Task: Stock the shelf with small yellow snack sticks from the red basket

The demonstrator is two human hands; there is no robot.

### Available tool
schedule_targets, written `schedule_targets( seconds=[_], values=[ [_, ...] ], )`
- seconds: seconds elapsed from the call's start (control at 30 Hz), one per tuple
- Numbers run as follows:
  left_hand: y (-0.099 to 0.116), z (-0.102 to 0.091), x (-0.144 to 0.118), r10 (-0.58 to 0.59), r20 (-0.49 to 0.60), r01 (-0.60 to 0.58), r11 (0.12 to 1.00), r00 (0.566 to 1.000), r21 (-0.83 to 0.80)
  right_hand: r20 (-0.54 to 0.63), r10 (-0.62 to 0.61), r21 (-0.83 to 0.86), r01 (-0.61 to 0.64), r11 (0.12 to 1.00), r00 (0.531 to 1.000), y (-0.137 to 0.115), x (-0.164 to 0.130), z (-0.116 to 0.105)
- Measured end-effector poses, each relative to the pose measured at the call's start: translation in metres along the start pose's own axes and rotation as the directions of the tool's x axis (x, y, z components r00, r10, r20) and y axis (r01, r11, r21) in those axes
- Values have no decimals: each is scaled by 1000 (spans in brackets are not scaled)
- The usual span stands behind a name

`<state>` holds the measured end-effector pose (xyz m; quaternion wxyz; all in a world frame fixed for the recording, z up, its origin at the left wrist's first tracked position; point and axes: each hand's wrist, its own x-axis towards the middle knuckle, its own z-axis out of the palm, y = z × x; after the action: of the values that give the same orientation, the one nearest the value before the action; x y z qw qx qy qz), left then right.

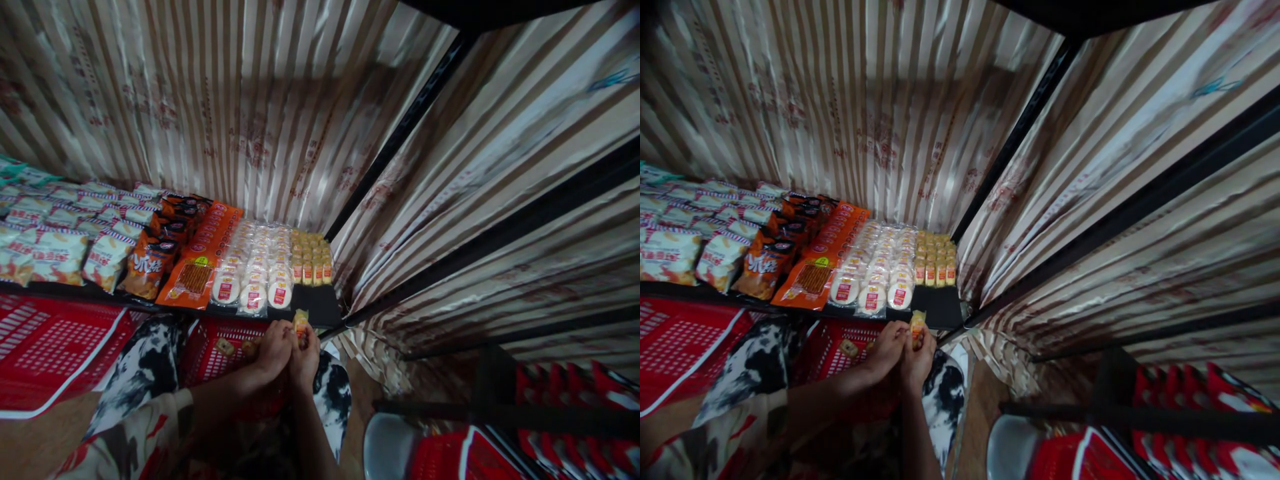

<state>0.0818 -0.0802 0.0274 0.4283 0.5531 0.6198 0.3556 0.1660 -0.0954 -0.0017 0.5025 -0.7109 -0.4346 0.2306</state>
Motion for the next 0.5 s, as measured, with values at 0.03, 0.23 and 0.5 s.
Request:
schedule_targets(
  seconds=[0.03,0.23,0.5],
  values=[
    [2,1,2,1,-1,-1,1000,1000,7,-3,5,-7,-5,1000,1000,0,3,0],
    [17,6,13,-26,-11,26,1000,1000,-9,-16,-11,-49,10,999,1000,-1,22,1],
    [28,23,36,-5,-71,-4,991,997,-135,-15,-44,22,44,999,999,-2,54,8]
  ],
)
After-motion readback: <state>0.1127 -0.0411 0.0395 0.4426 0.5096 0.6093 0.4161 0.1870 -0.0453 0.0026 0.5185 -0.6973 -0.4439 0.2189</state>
